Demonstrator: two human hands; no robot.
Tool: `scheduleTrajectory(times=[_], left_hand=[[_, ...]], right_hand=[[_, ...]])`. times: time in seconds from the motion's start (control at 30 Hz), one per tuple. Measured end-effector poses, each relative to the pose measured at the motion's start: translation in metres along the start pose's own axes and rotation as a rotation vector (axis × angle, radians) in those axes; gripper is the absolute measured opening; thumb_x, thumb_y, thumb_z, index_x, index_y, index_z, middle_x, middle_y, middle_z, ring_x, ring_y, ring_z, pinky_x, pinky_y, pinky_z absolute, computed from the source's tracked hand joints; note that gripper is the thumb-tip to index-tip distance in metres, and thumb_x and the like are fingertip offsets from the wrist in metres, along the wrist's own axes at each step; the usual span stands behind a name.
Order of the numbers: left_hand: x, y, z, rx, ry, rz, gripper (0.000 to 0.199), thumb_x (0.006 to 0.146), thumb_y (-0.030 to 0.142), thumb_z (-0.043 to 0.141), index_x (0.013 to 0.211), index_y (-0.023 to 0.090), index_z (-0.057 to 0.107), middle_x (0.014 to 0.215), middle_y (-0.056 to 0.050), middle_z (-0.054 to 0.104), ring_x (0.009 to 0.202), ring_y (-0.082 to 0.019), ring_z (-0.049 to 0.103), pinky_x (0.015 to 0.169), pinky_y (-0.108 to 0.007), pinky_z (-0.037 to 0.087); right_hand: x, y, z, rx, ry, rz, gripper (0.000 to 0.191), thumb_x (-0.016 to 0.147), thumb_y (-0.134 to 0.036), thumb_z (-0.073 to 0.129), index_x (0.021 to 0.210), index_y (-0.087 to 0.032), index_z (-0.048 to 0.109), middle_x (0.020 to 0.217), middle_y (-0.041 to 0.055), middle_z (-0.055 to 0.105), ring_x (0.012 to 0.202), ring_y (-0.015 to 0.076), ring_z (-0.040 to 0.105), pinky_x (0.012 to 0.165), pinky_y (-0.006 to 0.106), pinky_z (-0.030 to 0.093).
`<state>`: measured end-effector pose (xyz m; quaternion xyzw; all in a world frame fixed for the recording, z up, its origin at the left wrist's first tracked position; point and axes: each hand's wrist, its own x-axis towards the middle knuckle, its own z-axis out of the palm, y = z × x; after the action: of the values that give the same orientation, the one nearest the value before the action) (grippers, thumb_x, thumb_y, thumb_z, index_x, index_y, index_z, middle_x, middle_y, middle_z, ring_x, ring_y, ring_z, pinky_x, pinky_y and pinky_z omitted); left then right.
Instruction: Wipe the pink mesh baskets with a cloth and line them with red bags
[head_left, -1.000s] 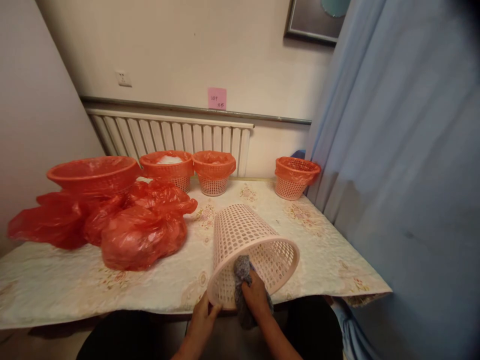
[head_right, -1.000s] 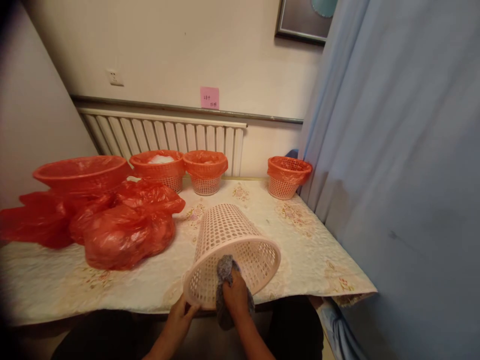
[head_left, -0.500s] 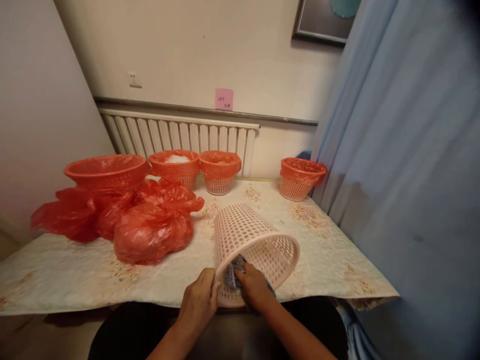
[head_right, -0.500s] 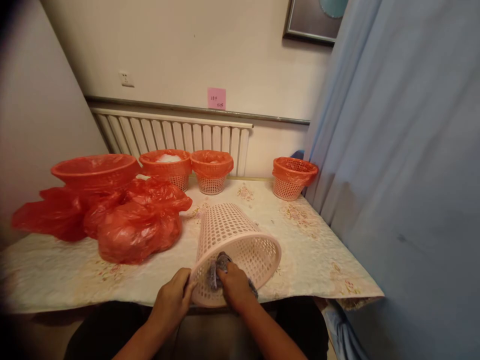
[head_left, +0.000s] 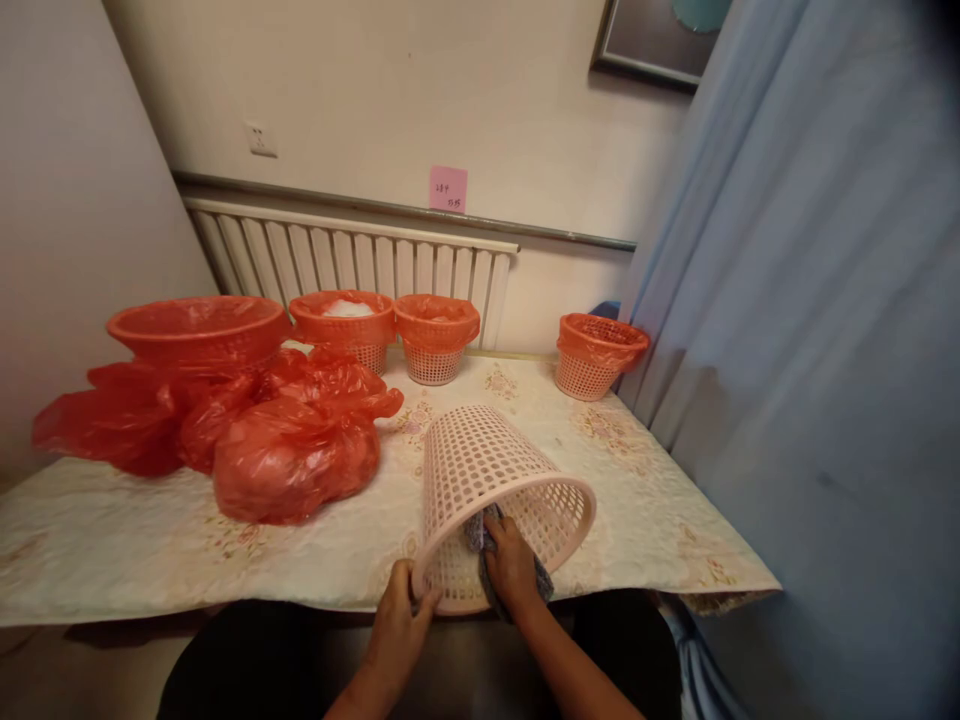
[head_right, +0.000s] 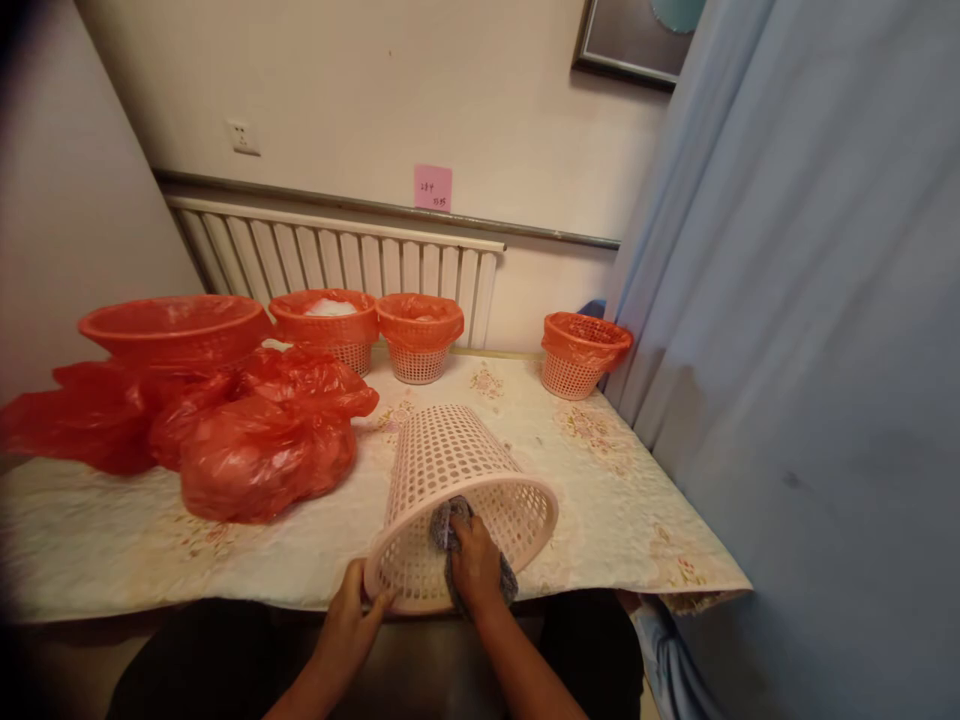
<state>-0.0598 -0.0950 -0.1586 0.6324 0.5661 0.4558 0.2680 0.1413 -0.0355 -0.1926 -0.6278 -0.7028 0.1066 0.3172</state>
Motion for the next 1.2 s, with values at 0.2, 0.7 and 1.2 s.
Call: scheduleTrajectory(times=[0.2,0.7,1.2], left_hand=[[-0.012,-0.031,0.019,-0.122,-0.096,-0.034,0.029,0.081,0.036,0.053,0.102,0.018,0.056,0.102,-0.012,0.071,0.096,-0.027,0.066,0.087,-0.042,0.052],[0.026,0.061,-0.046,0.372,-0.025,0.431,0.01,0.092,0.024,0.044,0.088,0.023,0.052,0.076,-0.001,0.06,0.067,-0.017,0.061,0.061,-0.027,0.045],[-0.007,0.002,0.021,0.055,-0.236,0.057,0.011,0.086,0.029,0.049,0.081,0.02,0.054,0.078,-0.004,0.064,0.073,-0.021,0.06,0.069,-0.032,0.048]], right_hand=[[0.013,-0.046,0.013,0.319,-0.01,0.014,0.047,0.065,-0.005,0.045,0.105,-0.018,0.066,0.102,0.006,0.067,0.101,0.0208,0.061,0.095,0.033,0.046],[0.02,-0.002,-0.015,-0.082,-0.088,-0.126,0.034,0.087,-0.019,0.048,0.115,-0.028,0.066,0.103,0.0062,0.063,0.096,0.0224,0.057,0.084,0.03,0.043],[0.017,0.005,0.003,0.236,0.166,0.142,0.032,0.081,-0.016,0.047,0.108,-0.014,0.064,0.106,0.0129,0.064,0.105,0.0256,0.058,0.094,0.037,0.043]])
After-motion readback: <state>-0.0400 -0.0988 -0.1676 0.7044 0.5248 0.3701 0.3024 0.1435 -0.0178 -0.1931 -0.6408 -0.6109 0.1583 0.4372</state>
